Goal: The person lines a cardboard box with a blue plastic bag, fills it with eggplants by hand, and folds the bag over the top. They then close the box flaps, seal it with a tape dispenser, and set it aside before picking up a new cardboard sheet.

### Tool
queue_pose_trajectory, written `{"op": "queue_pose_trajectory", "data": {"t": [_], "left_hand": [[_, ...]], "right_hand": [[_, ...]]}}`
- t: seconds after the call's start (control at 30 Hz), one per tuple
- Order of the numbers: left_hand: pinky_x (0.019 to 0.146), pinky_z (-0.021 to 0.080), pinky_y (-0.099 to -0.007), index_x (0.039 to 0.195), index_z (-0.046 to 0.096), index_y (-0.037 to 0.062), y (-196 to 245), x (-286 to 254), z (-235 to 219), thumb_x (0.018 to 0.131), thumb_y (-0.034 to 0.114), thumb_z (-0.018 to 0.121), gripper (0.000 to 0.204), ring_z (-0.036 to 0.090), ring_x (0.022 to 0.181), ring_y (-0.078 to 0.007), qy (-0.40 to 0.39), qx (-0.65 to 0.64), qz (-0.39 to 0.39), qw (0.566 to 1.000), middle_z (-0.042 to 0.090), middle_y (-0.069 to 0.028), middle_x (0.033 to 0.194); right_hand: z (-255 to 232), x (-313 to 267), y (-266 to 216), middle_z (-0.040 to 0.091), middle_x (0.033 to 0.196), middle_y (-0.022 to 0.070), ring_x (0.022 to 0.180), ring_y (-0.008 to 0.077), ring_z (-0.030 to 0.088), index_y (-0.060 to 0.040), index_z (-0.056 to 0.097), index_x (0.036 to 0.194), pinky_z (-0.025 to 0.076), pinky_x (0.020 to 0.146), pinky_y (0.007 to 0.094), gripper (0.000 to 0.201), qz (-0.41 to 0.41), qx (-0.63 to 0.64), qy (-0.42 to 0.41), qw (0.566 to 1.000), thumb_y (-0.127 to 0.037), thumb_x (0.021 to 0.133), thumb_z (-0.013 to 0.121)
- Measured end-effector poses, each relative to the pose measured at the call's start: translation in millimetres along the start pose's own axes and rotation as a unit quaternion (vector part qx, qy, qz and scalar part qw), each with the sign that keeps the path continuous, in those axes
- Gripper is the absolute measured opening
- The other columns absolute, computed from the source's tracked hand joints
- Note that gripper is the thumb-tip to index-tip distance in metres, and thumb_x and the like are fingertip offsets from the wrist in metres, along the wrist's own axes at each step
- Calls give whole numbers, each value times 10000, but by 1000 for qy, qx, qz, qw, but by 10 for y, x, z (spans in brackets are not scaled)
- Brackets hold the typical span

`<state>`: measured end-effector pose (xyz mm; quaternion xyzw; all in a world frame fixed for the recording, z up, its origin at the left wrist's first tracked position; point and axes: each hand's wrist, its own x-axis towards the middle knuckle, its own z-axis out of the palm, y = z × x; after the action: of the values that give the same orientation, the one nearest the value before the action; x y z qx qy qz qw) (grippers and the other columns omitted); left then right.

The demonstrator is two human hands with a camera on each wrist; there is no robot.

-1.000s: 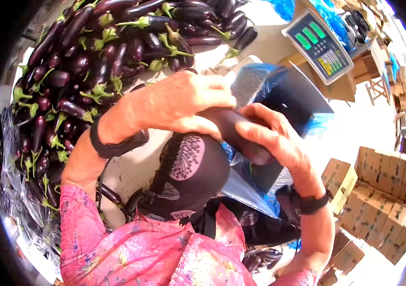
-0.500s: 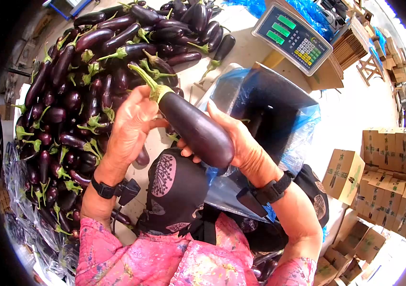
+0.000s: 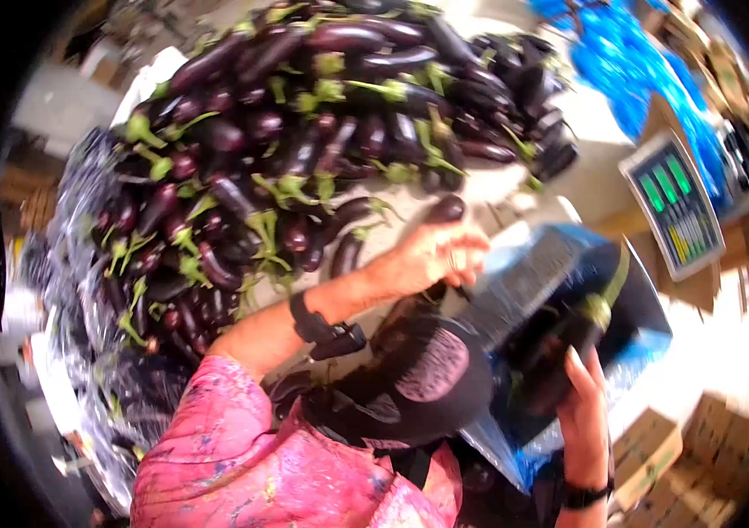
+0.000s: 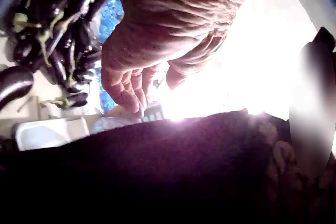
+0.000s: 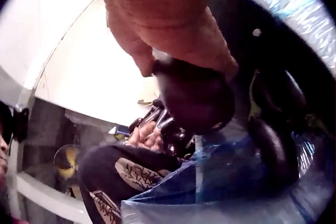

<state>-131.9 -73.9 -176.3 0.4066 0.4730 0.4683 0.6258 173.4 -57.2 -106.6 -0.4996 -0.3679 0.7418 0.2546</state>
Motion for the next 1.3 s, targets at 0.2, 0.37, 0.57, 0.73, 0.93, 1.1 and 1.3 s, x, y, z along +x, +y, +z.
{"op": "queue_pose_trajectory", "data": {"t": [0.2, 0.37, 0.57, 0.73, 0.93, 1.1, 1.3], "left_hand": [[812, 538, -300, 1248, 575, 15, -880, -775, -586, 1001, 286, 569, 367, 652, 950, -160, 121, -8, -106, 987, 673, -93, 1054], [824, 542, -324, 1248, 578, 17, -1144, -1521, -866, 1000, 268, 569, 353, 657, 967, -190, 204, -27, -156, 966, 674, -108, 1065], [816, 549, -328, 1186, 607, 31, -1094, -2248, -1548, 957, 164, 617, 265, 661, 917, -183, 370, 145, -82, 914, 675, -81, 1016], [944, 470, -446, 1258, 537, 25, -73, -2693, -2420, 799, 104, 721, 501, 542, 1145, -361, 587, 573, 51, 569, 556, -188, 1255], [921, 430, -461, 1267, 513, 33, 395, -3031, -3368, 658, 195, 839, 710, 503, 1137, -328, 513, 754, -126, 391, 540, -123, 1171], [894, 461, -451, 1220, 573, 51, 335, -2717, -2891, 640, 235, 838, 664, 549, 1089, -325, 399, 754, -15, 522, 582, -126, 1098], [1027, 454, -397, 1288, 583, 67, 492, -1675, -1411, 618, 26, 813, 709, 589, 1159, -331, 226, 557, 114, 791, 614, -137, 1226]], "right_hand": [[-637, 239, 804, 651, 1144, 91, 1051, 232, 636, -44, 565, 1259, 512, 922, 395, 332, 148, 37, 95, 984, -220, 980, 602], [-979, 744, 1412, 665, 1091, 119, 917, 238, 646, -54, 600, 1184, 515, 789, 375, 423, 138, -118, 38, 983, -399, 945, 645], [-1431, 976, 1853, 696, 1065, 243, 897, 316, 686, 59, 554, 1248, 533, 740, 435, 525, -39, -536, 33, 843, -353, 927, 608], [-1206, 934, 1633, 686, 1020, 262, 882, 366, 674, 59, 567, 1206, 533, 730, 462, 500, 19, -545, 43, 837, -318, 887, 648], [-1089, 911, 1498, 674, 966, 285, 864, 426, 659, 59, 583, 1154, 532, 719, 493, 473, 23, -573, 24, 819, -276, 838, 696], [-993, 869, 1412, 664, 922, 305, 849, 475, 647, 58, 596, 1112, 531, 709, 520, 455, -154, -643, -102, 743, -240, 798, 736], [-644, 647, 611, 676, 830, 266, 803, 398, 690, 29, 665, 868, 543, 665, 462, 445, -63, -671, -29, 739, -415, 861, 701]]}}
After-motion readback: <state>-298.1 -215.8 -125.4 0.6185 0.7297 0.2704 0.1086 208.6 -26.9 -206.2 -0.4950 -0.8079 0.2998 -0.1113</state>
